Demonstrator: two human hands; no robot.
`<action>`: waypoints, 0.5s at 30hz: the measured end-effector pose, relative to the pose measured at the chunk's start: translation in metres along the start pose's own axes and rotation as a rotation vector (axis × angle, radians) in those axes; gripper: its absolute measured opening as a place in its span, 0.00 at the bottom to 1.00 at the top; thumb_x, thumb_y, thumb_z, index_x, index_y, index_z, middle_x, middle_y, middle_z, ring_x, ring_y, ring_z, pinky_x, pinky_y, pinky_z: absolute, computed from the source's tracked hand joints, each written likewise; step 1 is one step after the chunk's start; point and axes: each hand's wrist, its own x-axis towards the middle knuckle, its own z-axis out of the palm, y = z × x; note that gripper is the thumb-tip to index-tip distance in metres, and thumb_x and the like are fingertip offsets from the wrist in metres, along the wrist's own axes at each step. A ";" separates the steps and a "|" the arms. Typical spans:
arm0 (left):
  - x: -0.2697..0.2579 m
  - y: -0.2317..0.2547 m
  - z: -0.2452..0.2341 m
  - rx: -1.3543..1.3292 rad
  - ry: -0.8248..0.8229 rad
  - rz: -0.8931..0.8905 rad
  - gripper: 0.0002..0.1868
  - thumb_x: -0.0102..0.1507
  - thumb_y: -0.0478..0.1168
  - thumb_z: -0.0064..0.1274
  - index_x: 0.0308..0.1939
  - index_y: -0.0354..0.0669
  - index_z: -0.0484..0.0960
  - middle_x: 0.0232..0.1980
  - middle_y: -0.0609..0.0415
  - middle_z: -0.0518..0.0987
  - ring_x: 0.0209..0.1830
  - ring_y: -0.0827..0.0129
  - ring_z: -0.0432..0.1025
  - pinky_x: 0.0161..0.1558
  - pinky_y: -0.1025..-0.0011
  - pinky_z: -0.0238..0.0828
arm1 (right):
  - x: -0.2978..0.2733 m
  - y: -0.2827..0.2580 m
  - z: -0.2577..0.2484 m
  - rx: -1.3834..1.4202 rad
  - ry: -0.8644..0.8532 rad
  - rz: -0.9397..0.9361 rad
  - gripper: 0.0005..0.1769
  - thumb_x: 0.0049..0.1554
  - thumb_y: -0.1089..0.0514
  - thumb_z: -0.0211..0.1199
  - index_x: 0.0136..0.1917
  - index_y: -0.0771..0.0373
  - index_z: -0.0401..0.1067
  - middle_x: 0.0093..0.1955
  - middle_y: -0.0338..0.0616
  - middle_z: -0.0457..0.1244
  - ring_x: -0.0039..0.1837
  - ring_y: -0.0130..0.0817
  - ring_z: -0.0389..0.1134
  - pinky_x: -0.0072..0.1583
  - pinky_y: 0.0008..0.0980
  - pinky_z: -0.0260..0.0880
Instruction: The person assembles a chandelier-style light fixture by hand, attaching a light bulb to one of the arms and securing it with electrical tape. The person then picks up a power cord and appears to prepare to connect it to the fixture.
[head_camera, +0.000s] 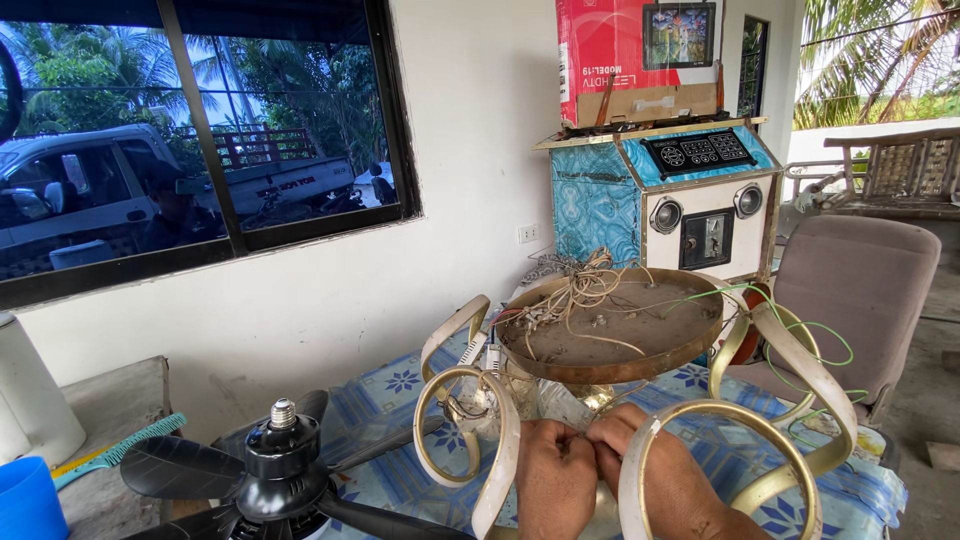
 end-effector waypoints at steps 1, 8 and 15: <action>0.000 0.001 0.000 0.000 -0.010 -0.019 0.09 0.59 0.38 0.51 0.34 0.33 0.80 0.50 0.47 0.73 0.48 0.61 0.74 0.54 0.65 0.73 | -0.001 0.000 0.001 -0.005 -0.013 0.013 0.16 0.44 0.67 0.70 0.47 0.61 0.74 0.45 0.48 0.66 0.45 0.43 0.73 0.45 0.37 0.76; -0.003 0.005 -0.002 -0.017 -0.006 -0.001 0.09 0.58 0.37 0.52 0.33 0.32 0.81 0.50 0.47 0.73 0.49 0.62 0.73 0.54 0.65 0.72 | 0.000 0.001 0.009 0.024 -0.058 0.145 0.16 0.43 0.68 0.70 0.46 0.60 0.72 0.45 0.44 0.66 0.41 0.38 0.72 0.42 0.35 0.74; -0.002 0.001 -0.001 -0.065 -0.018 0.022 0.08 0.59 0.37 0.51 0.35 0.34 0.81 0.50 0.48 0.74 0.48 0.61 0.75 0.53 0.65 0.72 | -0.005 0.010 0.014 0.511 -0.173 0.639 0.02 0.55 0.64 0.64 0.40 0.64 0.72 0.33 0.39 0.63 0.34 0.25 0.61 0.36 0.30 0.63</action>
